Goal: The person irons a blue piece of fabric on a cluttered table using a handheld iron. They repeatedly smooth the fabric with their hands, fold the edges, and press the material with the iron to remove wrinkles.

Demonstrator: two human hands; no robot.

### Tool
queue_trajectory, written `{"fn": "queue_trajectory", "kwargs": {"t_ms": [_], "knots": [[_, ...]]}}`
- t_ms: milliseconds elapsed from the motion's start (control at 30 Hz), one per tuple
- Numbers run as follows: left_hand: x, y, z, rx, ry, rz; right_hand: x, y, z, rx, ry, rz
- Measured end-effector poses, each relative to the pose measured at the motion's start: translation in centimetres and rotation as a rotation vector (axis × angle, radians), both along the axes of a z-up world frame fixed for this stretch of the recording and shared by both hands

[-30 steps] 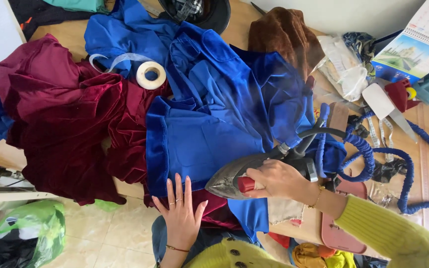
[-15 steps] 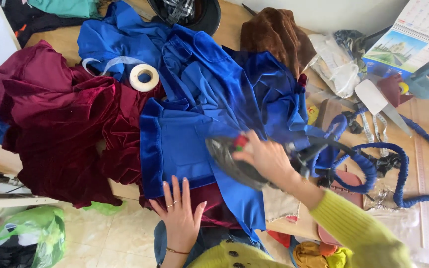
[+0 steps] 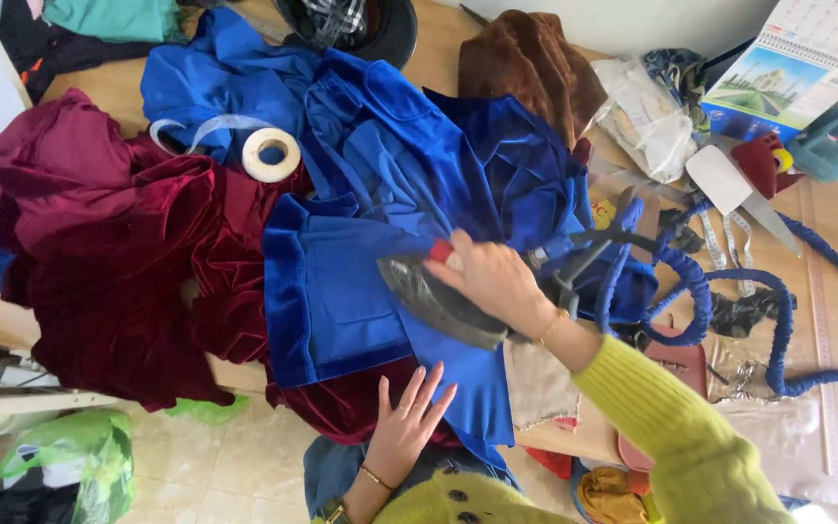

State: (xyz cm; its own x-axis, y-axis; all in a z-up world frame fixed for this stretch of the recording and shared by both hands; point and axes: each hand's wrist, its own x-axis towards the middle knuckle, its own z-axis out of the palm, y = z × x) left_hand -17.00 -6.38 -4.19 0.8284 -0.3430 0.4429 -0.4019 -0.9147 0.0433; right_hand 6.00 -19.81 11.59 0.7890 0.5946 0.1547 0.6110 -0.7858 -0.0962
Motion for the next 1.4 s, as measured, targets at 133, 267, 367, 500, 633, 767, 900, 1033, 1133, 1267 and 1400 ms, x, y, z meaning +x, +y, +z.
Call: {"fn": "queue_trajectory", "kwargs": {"t_ms": [133,267,367,500,633,767,900,1033,1133,1267,1400], "knots": [[-0.1,0.3,-1.1,0.029,-0.01,-0.049,-2.9,-2.3,-0.3,0.021,-0.064,0.091],[0.2,0.1,-1.7,-0.09,-0.024,-0.118,-5.3,-5.1,-0.5,-0.035,-0.018,0.13],[0.4,-0.2,-1.9,-0.111,-0.067,-0.148,-7.1,-7.3,0.3,-0.037,0.251,0.067],[0.9,-0.9,-2.7,-0.126,-0.037,-0.197,-9.5,-12.8,-1.4,0.002,0.212,0.054],[1.3,-1.2,-2.4,-0.121,0.017,-0.254,-11.6,-19.5,-1.7,-0.11,0.363,-0.148],[2.1,-1.6,0.5,-0.163,0.0,-0.293,-13.8,-28.2,-4.4,-0.163,0.444,-0.397],[5.7,-2.2,5.7,-0.233,0.048,-0.334,-15.5,-35.2,-5.6,-0.189,0.308,-0.478],[12.1,-3.4,8.6,-0.232,0.15,-0.504,-16.6,-38.6,-5.4,-0.269,0.361,-0.695],[18.8,-4.7,10.0,-0.198,0.351,-0.541,-17.9,-40.7,-7.0,-0.24,0.342,-0.742],[28.2,-7.2,16.8,-0.596,0.699,-0.385,-19.2,-41.6,-8.5,-0.22,0.205,-0.732],[35.5,-9.6,19.5,-0.905,0.206,-0.354,-17.4,-39.4,-5.1,-0.252,0.316,-0.814]]}}
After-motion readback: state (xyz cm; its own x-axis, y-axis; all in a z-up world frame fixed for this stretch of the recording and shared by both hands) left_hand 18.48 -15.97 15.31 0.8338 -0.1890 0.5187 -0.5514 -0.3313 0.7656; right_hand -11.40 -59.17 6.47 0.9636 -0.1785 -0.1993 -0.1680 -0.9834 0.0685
